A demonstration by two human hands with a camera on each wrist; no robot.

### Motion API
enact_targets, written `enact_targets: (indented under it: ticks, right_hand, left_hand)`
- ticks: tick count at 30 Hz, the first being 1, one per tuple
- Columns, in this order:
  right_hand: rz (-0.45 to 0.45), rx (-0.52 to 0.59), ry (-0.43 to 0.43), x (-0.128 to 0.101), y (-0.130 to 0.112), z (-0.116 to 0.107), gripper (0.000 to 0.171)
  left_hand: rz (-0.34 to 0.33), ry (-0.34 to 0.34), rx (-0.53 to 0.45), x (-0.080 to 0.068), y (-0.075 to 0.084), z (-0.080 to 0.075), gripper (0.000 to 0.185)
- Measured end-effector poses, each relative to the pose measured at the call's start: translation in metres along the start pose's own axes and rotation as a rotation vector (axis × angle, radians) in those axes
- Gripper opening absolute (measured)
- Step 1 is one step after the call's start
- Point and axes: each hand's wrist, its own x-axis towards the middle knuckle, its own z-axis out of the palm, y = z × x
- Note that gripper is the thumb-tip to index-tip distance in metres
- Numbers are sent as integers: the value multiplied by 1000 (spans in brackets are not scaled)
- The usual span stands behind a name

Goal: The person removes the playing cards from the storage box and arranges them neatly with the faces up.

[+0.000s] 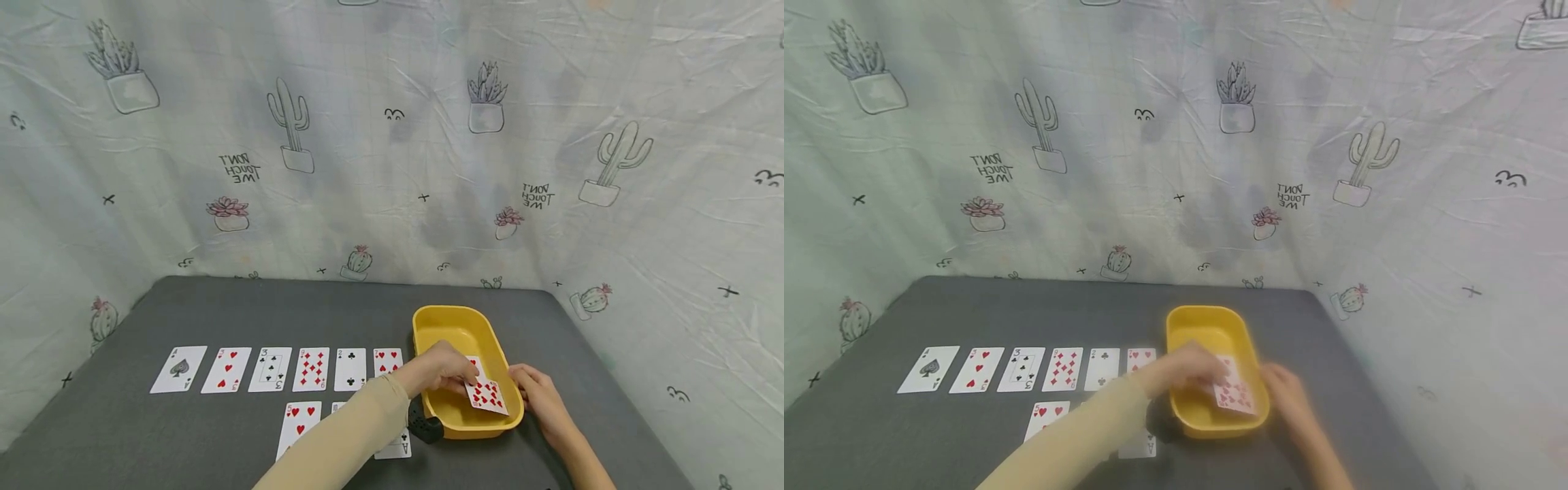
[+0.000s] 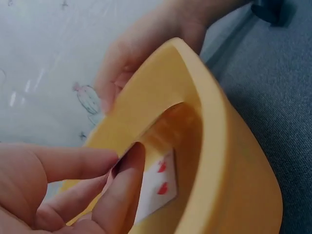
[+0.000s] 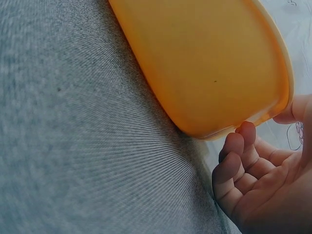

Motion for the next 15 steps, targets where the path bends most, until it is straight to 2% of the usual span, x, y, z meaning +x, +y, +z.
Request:
enact_targets:
  ticks: [4, 8, 11, 15]
  right_hand:
    - [-4, 3, -8, 1, 1, 1, 31]
    - [-8, 15, -13, 0, 1, 2, 31]
    - [-4, 19, -8, -1, 0, 1, 32]
    - [15, 17, -11, -1, 0, -1, 34]
  left_hand:
    - [55, -91, -37, -15, 4, -21, 24]
    - [167, -132, -158, -46, 8, -54, 28]
    - [244, -89, -212, -75, 4, -84, 28]
    - [293, 30, -218, -115, -13, -132, 33]
